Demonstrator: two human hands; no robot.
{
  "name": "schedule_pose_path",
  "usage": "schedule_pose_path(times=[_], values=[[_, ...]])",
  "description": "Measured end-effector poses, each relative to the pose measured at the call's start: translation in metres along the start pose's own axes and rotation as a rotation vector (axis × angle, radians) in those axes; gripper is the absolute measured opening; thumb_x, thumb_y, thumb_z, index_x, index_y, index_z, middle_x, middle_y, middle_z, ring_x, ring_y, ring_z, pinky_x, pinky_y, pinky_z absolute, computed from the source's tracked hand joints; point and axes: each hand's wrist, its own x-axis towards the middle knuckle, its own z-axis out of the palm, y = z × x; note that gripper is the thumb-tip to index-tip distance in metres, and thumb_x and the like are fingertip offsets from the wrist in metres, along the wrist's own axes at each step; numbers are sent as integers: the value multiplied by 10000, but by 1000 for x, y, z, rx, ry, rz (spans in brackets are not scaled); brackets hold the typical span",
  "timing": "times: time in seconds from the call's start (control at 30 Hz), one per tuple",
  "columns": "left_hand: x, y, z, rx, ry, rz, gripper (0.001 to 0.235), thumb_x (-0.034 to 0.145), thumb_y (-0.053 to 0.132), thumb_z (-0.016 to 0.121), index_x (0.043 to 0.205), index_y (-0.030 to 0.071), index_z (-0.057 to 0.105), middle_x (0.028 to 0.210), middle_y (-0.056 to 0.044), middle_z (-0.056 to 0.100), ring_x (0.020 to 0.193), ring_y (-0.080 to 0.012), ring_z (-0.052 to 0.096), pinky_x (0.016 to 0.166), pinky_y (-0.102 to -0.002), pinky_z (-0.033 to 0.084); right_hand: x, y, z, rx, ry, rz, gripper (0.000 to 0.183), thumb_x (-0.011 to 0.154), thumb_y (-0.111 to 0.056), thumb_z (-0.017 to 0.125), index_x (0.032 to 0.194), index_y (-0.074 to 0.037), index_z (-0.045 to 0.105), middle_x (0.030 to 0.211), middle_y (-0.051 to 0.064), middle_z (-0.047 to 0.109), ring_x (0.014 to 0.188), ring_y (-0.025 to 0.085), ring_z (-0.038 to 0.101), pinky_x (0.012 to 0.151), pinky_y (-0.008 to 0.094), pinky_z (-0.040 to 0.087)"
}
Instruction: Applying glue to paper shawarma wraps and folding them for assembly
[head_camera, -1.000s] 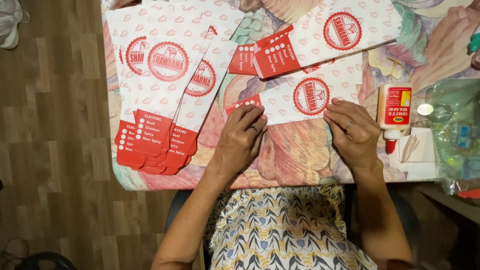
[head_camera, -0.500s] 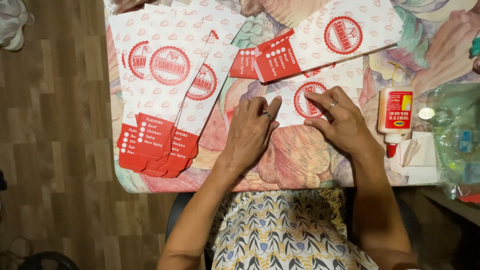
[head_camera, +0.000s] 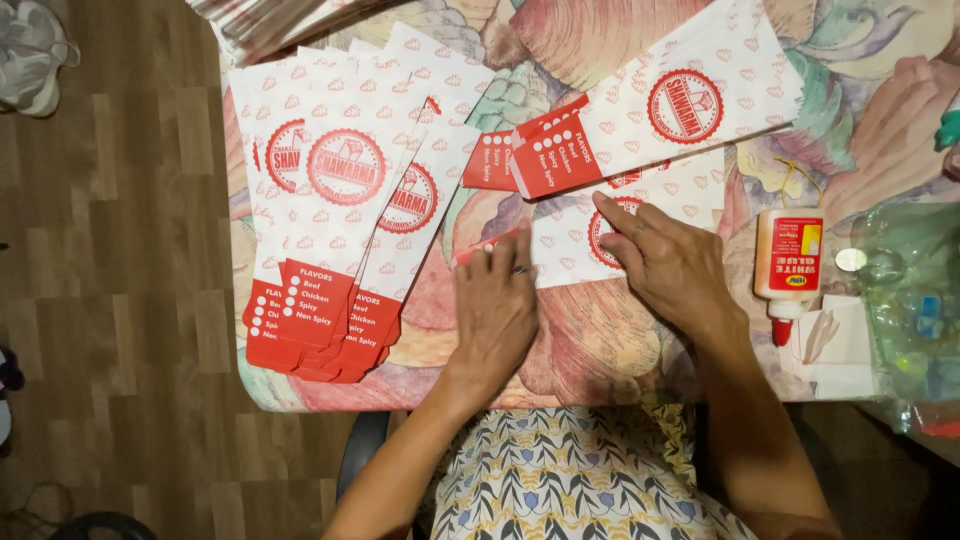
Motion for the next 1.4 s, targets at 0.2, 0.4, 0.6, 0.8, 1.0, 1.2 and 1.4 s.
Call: schedule_pose_path(times=[0.2, 0.4, 0.6, 0.8, 1.0, 1.2, 1.4], values=[[-34, -25, -36, 42, -60, -104, 522, 1043, 202, 449, 1511, -29, 469, 1231, -195, 539, 923, -385, 519, 720, -468, 376, -14, 29, 4, -47, 92, 357, 473, 1217, -313, 491, 1061, 37, 769, 1129, 114, 789, 468, 144, 542, 513, 279, 440], [-23, -5, -52, 229, -148, -229, 675, 860, 19, 527, 1529, -16, 451, 1165, -145, 506, 887, -276, 431, 734, -415, 382, -10, 60, 24, -182, 166, 503, 464, 1138, -272, 541, 884, 65, 733, 1423, -40, 674, 658, 551, 655, 601, 635, 494], [25, 24, -50, -103, 67, -95, 556, 696, -213, 540, 1240, -103, 509, 1184, -258, 551, 992, -338, 533, 787, -415, 470, -8, 59, 21, -235, 99, 536, 469, 1106, -348, 506, 1537, -202, 619, 767, 302, 723, 673, 547, 667, 597, 643, 479], [42, 4, -11, 15, -143, -103, 648, 905, 490, 749, 1232, -21, 522, 1077, -176, 527, 863, -319, 496, 713, -474, 411, -13, 55, 7, 11, 138, 550, 618, 1061, -431, 561, 1562, -69, 558, 691, 138, 694, 696, 401, 673, 644, 524, 500], [52, -9, -17, -26, -206, -40, 481, 863, 422, 797, 1063, 8, 657, 1030, -185, 586, 921, -376, 534, 777, -539, 429, 3, 70, -17, 255, 566, 357, 319, 1047, -97, 696, 1339, 23, 738, 1044, 166, 682, 818, 206, 611, 735, 345, 494], [41, -27, -117, -475, -463, -379, 239, 968, 290, 590, 904, 61, 619, 893, -200, 727, 792, -399, 663, 675, -513, 432, 60, 47, -64, 383, 191, 266, 599, 946, -38, 706, 1508, -12, 501, 1536, 210, 327, 1396, 384, 397, 1098, 479, 485], [-9, -118, -151, -438, 281, -567, 45, 951, 155, 674, 983, 129, 656, 862, -2, 679, 692, -128, 540, 671, -311, 448, 114, 40, -48, 11, -406, 8, 1287, 564, -563, 874, 1623, -301, 192, 1727, 125, 43, 1582, 356, -115, 1163, 659, -212]])
